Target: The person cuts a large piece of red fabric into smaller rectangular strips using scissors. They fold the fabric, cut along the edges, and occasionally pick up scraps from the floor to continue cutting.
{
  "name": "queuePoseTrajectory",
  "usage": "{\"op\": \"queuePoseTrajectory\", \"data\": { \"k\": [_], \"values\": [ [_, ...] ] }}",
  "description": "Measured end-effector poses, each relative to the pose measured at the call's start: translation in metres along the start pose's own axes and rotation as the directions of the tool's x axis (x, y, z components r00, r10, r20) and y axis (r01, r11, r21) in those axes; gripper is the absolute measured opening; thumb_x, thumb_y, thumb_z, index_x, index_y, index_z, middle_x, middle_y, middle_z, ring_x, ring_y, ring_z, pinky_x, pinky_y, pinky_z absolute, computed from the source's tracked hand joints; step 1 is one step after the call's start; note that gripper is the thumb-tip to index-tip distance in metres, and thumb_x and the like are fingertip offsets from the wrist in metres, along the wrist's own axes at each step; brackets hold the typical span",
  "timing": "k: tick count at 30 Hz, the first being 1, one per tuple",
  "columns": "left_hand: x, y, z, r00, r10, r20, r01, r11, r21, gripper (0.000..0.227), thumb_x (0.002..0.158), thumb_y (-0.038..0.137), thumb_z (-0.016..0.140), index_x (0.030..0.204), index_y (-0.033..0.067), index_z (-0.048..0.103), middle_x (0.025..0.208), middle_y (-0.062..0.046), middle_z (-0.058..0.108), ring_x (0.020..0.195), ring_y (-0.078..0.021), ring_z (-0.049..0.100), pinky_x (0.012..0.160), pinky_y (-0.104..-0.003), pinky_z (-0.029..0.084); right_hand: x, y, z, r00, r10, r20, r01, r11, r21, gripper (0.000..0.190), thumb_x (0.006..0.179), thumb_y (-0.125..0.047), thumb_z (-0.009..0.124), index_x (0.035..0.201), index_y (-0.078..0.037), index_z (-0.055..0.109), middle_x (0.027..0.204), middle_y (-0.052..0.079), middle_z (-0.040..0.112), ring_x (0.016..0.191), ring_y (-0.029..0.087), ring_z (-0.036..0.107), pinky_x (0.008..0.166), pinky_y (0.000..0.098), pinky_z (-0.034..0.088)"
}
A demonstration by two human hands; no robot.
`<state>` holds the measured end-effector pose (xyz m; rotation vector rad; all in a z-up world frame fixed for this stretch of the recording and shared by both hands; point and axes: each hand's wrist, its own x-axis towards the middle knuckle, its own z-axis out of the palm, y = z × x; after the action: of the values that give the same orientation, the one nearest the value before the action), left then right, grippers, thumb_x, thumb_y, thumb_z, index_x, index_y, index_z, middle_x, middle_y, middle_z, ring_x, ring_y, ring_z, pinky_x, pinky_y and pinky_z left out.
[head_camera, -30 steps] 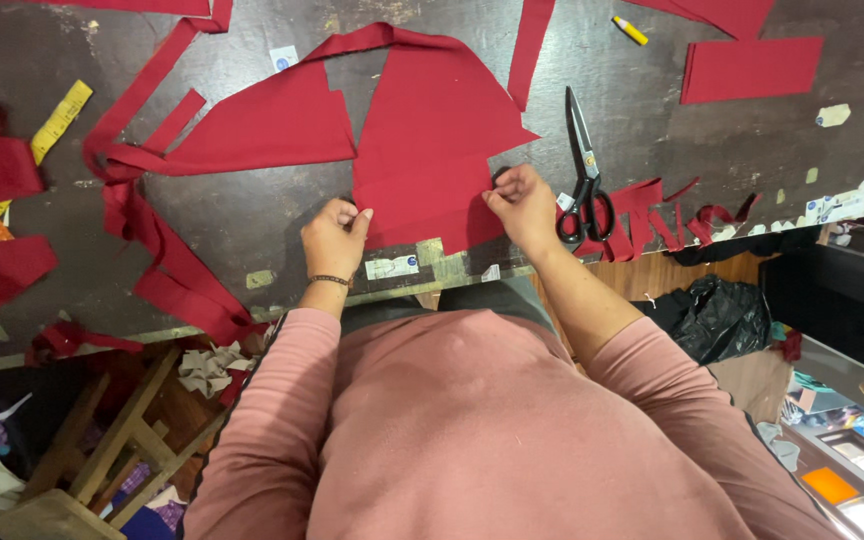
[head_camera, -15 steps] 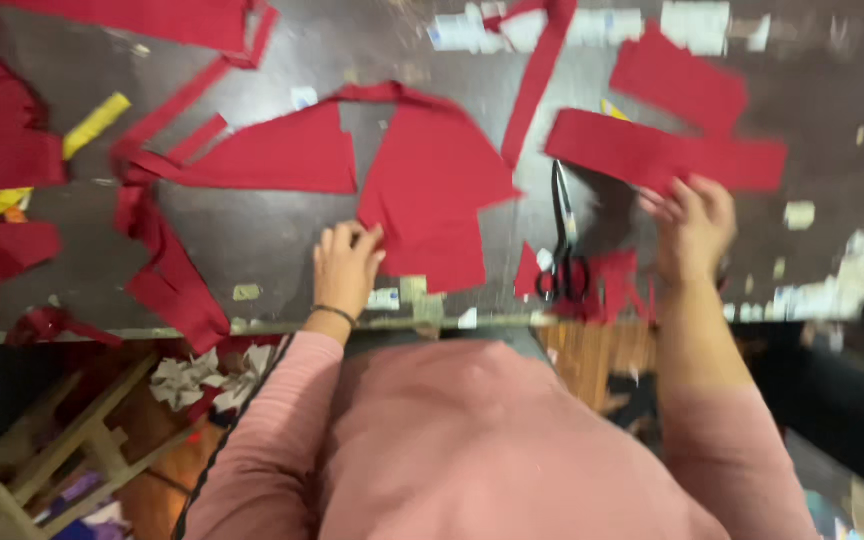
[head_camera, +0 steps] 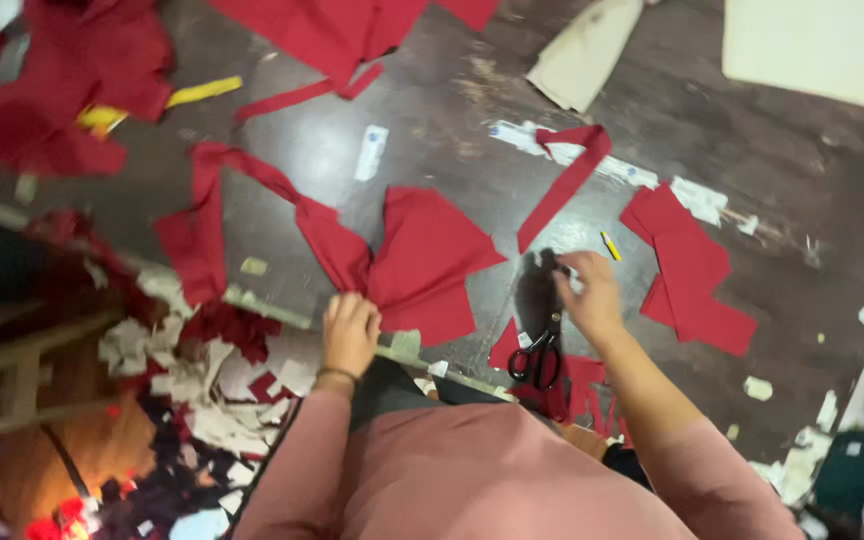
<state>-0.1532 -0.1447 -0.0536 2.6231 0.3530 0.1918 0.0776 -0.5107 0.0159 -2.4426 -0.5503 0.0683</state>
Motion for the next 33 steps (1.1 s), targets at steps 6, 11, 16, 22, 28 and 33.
{"op": "queuePoseTrajectory", "data": {
  "k": [6,11,16,22,28,33],
  "values": [
    [-0.157,0.017,-0.005,0.874,-0.481,-0.071,0.456,0.861,-0.224,0.018,0.086,0.032,0.078,0.098,0.0256,0.066,0.097,0.005,0.064,0.099,-0.0207,0.068,0.083,-0.033,0.057,0.072,-0.01,0.074,0.976,-0.149,0.161,0.206,0.878,-0.432,0.054,0.079,-0.021,0.08,0.132,-0.017,0.069,0.137,0.014,0.058,0.121,0.035,0.059,0.108,0.044,0.048],
    [-0.22,0.005,-0.014,0.752,-0.653,-0.087,0.598,0.732,-0.325,0.017,0.084,0.029,0.079,0.095,0.0219,0.069,0.094,-0.003,0.068,0.1,-0.0278,0.07,0.088,-0.039,0.057,0.081,0.018,0.098,0.919,-0.356,0.171,0.395,0.828,-0.397,0.038,0.079,-0.013,0.074,0.117,-0.012,0.073,0.121,0.014,0.06,0.111,0.035,0.061,0.101,0.0384,0.048],
    [-0.272,-0.015,0.008,0.672,-0.74,0.017,0.692,0.621,-0.368,0.019,0.084,0.026,0.076,0.098,0.019,0.066,0.102,-0.007,0.068,0.108,-0.0321,0.069,0.094,-0.043,0.056,0.095,0.055,0.112,0.823,-0.524,0.22,0.568,0.736,-0.369,0.025,0.083,-0.007,0.067,0.105,-0.014,0.076,0.103,0.01,0.063,0.094,0.031,0.063,0.089,0.0363,0.053],
    [-0.375,-0.029,0.052,0.421,-0.853,0.309,0.904,0.366,-0.223,0.024,0.082,0.036,0.075,0.101,0.0273,0.065,0.111,-0.002,0.067,0.109,-0.0288,0.071,0.098,-0.043,0.058,0.089,0.03,0.14,0.719,-0.538,0.44,0.692,0.494,-0.527,0.012,0.08,-0.019,0.073,0.092,-0.018,0.071,0.096,0.001,0.066,0.101,0.022,0.066,0.098,0.0304,0.054],
    [-0.505,-0.017,0.024,0.214,-0.885,0.415,0.959,0.11,-0.26,0.022,0.075,0.015,0.064,0.095,0.0065,0.068,0.091,-0.021,0.069,0.086,-0.0431,0.068,0.071,-0.052,0.052,0.042,-0.092,0.178,0.789,-0.469,0.397,0.612,0.658,-0.439,0.037,0.077,-0.015,0.065,0.11,0.003,0.064,0.108,0.028,0.057,0.09,0.051,0.055,0.087,0.058,0.046],
    [-0.569,0.019,-0.034,-0.013,-0.732,0.681,0.997,-0.064,-0.05,0.033,0.088,0.022,0.069,0.114,0.0012,0.068,0.11,-0.021,0.071,0.098,-0.0399,0.072,0.078,-0.049,0.058,0.048,-0.149,0.218,0.744,-0.527,0.412,0.668,0.603,-0.436,0.033,0.076,-0.006,0.056,0.104,0.0,0.073,0.096,0.028,0.059,0.073,0.051,0.058,0.079,0.0527,0.054]
  ]
}}
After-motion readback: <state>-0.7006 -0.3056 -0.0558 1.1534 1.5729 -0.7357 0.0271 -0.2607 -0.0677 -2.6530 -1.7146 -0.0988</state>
